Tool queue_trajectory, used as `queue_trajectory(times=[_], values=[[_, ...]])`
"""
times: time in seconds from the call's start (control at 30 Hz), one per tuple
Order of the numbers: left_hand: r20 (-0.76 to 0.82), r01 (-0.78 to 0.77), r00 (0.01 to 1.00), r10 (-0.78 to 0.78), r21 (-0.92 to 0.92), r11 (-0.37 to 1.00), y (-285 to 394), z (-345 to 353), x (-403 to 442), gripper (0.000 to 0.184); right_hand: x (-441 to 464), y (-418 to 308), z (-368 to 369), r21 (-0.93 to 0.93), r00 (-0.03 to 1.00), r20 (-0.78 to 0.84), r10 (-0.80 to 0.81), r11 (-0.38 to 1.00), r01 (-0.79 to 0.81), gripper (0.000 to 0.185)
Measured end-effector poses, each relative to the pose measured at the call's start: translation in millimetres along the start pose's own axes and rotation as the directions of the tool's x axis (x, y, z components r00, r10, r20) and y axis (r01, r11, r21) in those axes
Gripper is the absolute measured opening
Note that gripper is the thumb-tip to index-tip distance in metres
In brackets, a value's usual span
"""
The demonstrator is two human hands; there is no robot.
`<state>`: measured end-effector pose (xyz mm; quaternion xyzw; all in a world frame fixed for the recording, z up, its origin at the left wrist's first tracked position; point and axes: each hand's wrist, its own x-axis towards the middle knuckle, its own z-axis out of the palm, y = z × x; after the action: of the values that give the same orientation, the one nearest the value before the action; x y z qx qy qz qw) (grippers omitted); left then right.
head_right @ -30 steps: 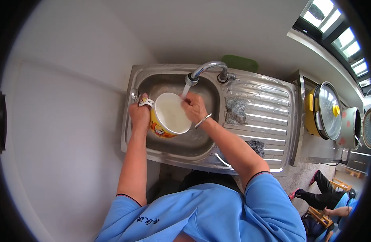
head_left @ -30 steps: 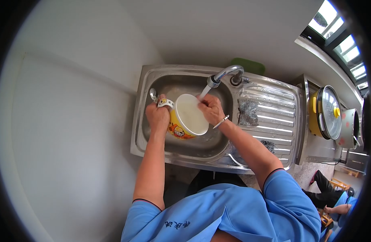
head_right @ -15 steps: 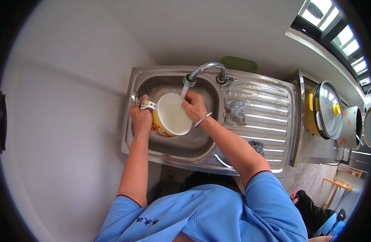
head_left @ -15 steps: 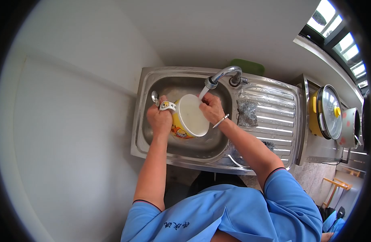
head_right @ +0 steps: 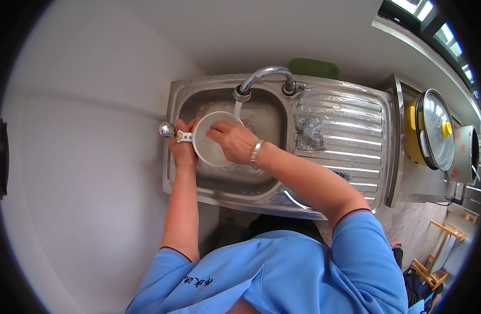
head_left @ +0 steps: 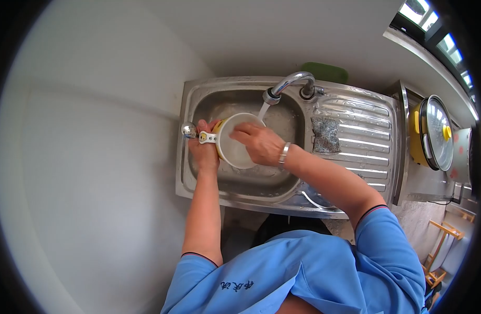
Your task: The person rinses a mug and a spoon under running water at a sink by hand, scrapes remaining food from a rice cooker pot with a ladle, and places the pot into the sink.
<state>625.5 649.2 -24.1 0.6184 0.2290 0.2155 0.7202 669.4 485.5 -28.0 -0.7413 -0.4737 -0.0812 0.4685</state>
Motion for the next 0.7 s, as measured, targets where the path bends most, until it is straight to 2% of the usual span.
queue_trajectory(times=[0.07, 0.1, 0.13, 0.17, 0.2, 0.23, 0.27, 0.33, 0.37, 0.4, 0.43, 0.47, 0.5, 0.53, 0.57, 0.6, 0.63, 0.67, 0.7], values=[[-0.005, 0.01, 1.0, -0.01, 0.025, 1.0, -0.9, 7.3, -5.1, 0.048, 2.3, 12.6, 30.0, -0.373, 0.996, -0.042, 0.079, 0.924, -0.089, 0.027], [-0.039, -0.052, 0.998, 0.054, 0.061, 0.997, -3.1, 10.4, -4.8, 0.045, 4.5, 8.2, 32.9, -0.604, 0.95, 0.178, 0.257, 0.791, -0.101, 0.027], [-0.072, -0.113, 0.99, 0.12, 0.097, 0.989, -4.9, 13.2, -3.9, 0.043, 6.7, 4.9, 34.3, -0.605, 0.951, 0.176, 0.255, 0.79, -0.1, 0.027], [-0.104, -0.082, 0.99, 0.097, 0.134, 0.988, -7.2, 15.0, -3.6, 0.044, 7.9, 1.2, 36.5, -0.58, 0.83, 0.337, 0.444, 0.793, -0.189, 0.024], [-0.103, -0.083, 0.99, 0.097, 0.133, 0.988, -8.3, 17.5, -5.4, 0.044, 12.7, -4.7, 33.9, -0.569, 0.647, 0.483, 0.59, 0.773, -0.279, 0.022], [-0.104, -0.123, 0.984, 0.145, 0.197, 0.973, -10.4, 19.7, -8.6, 0.044, 14.5, -6.5, 33.4, -0.471, 0.588, 0.51, 0.627, 0.776, -0.419, 0.02], [-0.098, -0.161, 0.977, 0.192, 0.259, 0.952, -12.2, 21.7, -12.0, 0.043, 13.0, -7.1, 34.9, -0.475, 0.585, 0.507, 0.633, 0.772, -0.423, 0.02], [-0.12, -0.121, 0.981, 0.154, 0.247, 0.962, -13.5, 26.3, -17.8, 0.042, 5.4, -2.3, 39.6, -0.301, 0.518, 0.58, 0.628, 0.757, -0.58, 0.022], [-0.109, -0.168, 0.972, 0.21, 0.308, 0.937, -15.7, 24.4, -21.2, 0.042, -9.8, 7.5, 52.9, 0.191, 0.604, 0.583, 0.543, 0.63, -0.752, 0.031], [-0.092, -0.215, 0.96, 0.266, 0.368, 0.905, -18.6, 22.4, -22.5, 0.042, -11.0, 0.1, 55.2, 0.192, 0.603, 0.581, 0.546, 0.629, -0.754, 0.031], [-0.176, -0.107, 0.97, 0.167, 0.308, 0.945, -22.9, 18.8, -17.6, 0.042, -8.9, -10.0, 56.4, 0.553, 0.565, 0.541, 0.623, 0.242, -0.797, 0.034], [-0.17, -0.11, 0.971, 0.168, 0.304, 0.946, -27.3, 14.9, -14.4, 0.042, -8.2, -18.9, 54.8, 0.785, 0.495, 0.535, 0.685, -0.188, -0.59, 0.038], [-0.136, -0.159, 0.97, 0.2, 0.265, 0.951, -24.6, 14.0, -14.1, 0.043, -12.3, -25.7, 51.0, 0.787, 0.495, 0.533, 0.687, -0.186, -0.589, 0.038], [-0.102, -0.204, 0.967, 0.232, 0.225, 0.953, -14.0, 16.7, -15.0, 0.043, -19.1, -32.1, 45.4, 0.739, 0.596, 0.482, 0.642, 0.068, -0.671, 0.038], [-0.115, -0.159, 0.969, 0.221, 0.398, 0.903, -1.7, 18.6, -13.5, 0.044, -28.2, -37.8, 39.8, 0.649, 0.687, 0.452, 0.57, 0.318, -0.691, 0.039], [-0.118, -0.152, 0.969, 0.216, 0.405, 0.902, -2.1, 14.4, -11.3, 0.044, -37.9, -41.5, 35.7, 0.526, 0.759, 0.446, 0.474, 0.548, -0.651, 0.04], [-0.101, -0.149, 0.976, 0.194, 0.347, 0.926, -2.6, 10.2, -7.0, 0.044, -43.1, -36.2, 29.1, 0.529, 0.759, 0.451, 0.47, 0.544, -0.651, 0.04], [-0.079, -0.151, 0.98, 0.181, 0.287, 0.946, -1.9, 7.9, -2.4, 0.044, -44.3, -22.6, 19.1, 0.206, 0.828, 0.48, 0.29, 0.88, -0.428, 0.043], [-0.074, -0.119, 0.986, 0.147, 0.294, 0.948, 5.1, 9.6, -5.1, 0.043, -47.3, -10.3, 9.9, -0.13, 0.816, 0.564, 0.123, 0.99, -0.06, 0.046]])
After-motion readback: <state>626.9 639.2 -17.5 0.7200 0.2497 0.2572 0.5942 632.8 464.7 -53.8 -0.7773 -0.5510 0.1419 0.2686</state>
